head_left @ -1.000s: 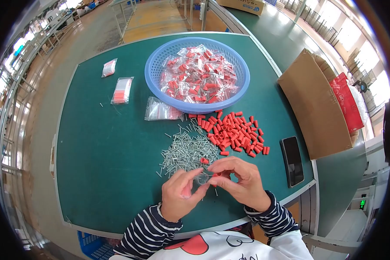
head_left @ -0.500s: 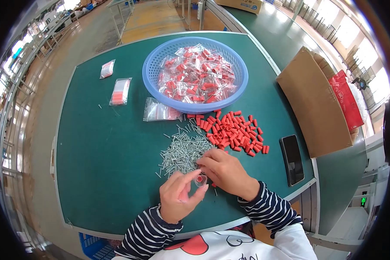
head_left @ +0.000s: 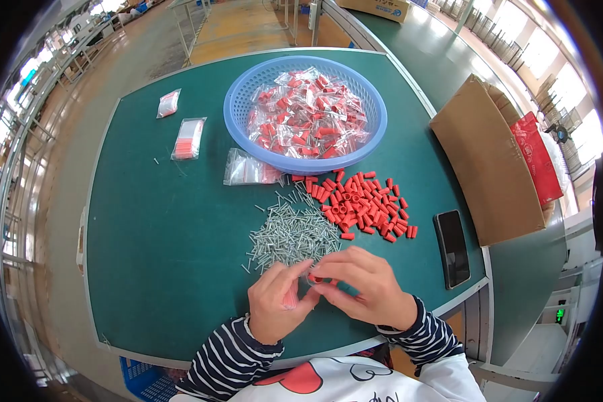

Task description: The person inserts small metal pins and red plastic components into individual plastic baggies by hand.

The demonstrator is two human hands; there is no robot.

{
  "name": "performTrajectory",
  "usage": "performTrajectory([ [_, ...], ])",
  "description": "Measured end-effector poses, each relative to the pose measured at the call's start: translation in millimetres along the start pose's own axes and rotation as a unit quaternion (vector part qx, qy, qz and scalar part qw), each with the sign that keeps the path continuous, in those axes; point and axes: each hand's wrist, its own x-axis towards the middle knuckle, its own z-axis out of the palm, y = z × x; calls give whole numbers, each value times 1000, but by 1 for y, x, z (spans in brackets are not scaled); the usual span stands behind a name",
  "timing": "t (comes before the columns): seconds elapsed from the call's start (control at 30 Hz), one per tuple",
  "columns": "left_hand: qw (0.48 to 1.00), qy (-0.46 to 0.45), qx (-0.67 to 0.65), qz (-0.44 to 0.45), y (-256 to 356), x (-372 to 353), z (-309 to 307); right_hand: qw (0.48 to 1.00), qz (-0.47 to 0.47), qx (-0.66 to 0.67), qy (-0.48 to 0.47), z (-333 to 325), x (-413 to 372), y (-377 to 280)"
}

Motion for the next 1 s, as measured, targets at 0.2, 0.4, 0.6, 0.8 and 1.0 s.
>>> performTrajectory([
  [0.2, 1000, 23, -16, -12, 3, 1, 0, 999, 50, -3, 16, -8, -8, -1],
  [0.4, 994, 9, -109, -23, -4, -6, 2, 964, 172, 183, -83, 0, -19, 3],
  [0.6, 943, -31, -308, -122, -4, -7, 0, 966, 143, 208, -61, 7, -21, 10],
  [0.8, 937, -30, -327, -123, 0, -3, -2, 961, 176, 214, -14, 6, -23, 11],
  [1.0, 992, -34, -112, -47, 1, 0, -9, 974, 141, 173, 45, 10, -23, 14],
])
